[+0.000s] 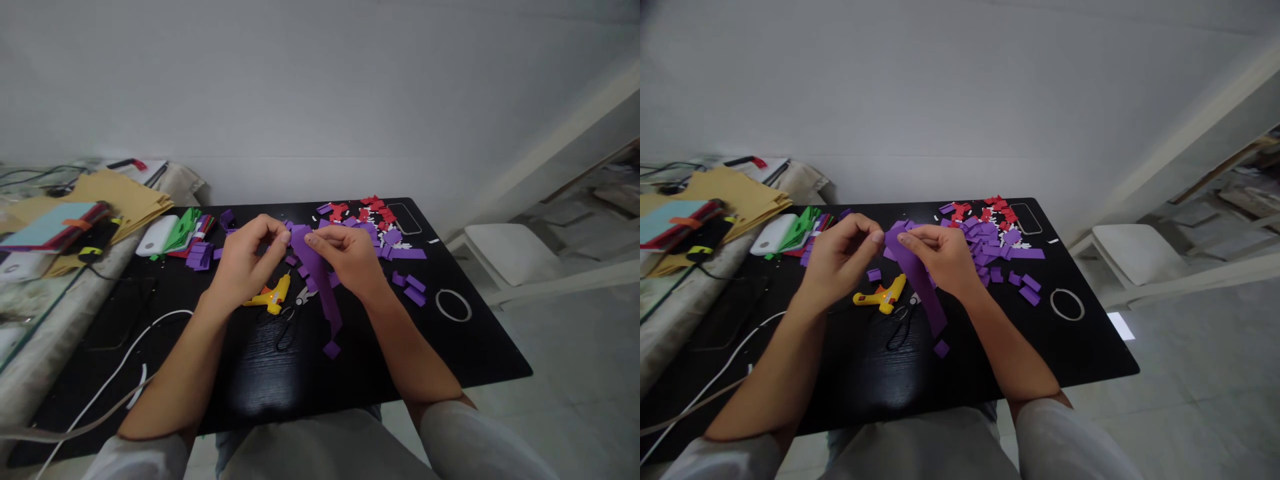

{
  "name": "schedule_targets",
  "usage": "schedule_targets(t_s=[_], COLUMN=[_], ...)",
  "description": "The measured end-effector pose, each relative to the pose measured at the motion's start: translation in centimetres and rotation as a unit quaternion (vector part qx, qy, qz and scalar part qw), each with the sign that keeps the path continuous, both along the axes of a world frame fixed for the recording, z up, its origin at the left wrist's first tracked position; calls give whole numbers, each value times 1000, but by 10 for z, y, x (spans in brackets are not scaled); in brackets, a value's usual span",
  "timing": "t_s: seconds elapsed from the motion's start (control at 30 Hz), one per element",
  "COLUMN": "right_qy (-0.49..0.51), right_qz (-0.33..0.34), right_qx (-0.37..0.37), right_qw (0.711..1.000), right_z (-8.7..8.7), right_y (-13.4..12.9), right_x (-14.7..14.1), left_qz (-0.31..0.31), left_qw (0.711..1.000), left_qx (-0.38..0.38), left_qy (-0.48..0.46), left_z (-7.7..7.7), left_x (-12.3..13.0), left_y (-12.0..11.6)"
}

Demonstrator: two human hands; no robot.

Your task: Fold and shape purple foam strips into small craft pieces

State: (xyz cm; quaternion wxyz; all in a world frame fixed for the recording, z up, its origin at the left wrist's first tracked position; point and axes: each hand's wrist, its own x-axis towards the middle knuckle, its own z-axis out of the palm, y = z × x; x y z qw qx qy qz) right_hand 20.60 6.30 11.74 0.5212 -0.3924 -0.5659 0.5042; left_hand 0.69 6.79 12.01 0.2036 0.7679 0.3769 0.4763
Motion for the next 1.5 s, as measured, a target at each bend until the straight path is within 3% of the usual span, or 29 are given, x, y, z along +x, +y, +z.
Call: schedule_targets(t_s=[0.4,0.6,0.93,1.13,1.3,1.5], right_qy=[-49,-60,-86,-125,-122,-5], right_qz=[32,50,74,90,59,-70], right_qx=[37,44,10,-4,-13,2], right_qw=[998,996,993,988,991,998], right_z=[-6,-3,0,3,6,7], right_y=[0,-1,3,8,14,19], right_x=[-2,0,9,27,44,47], left_qz=[-3,36,112,121,137,137], left_qw=[997,991,980,977,955,948], left_qx=[-36,-70,-59,-58,-85,-128], left_qy=[-75,-111,-155,-168,-249,-258], left_z=[-1,-1,3,5,5,4], left_x=[15,14,-2,-19,-33,-43], left_y=[-3,-3,7,14,21,24])
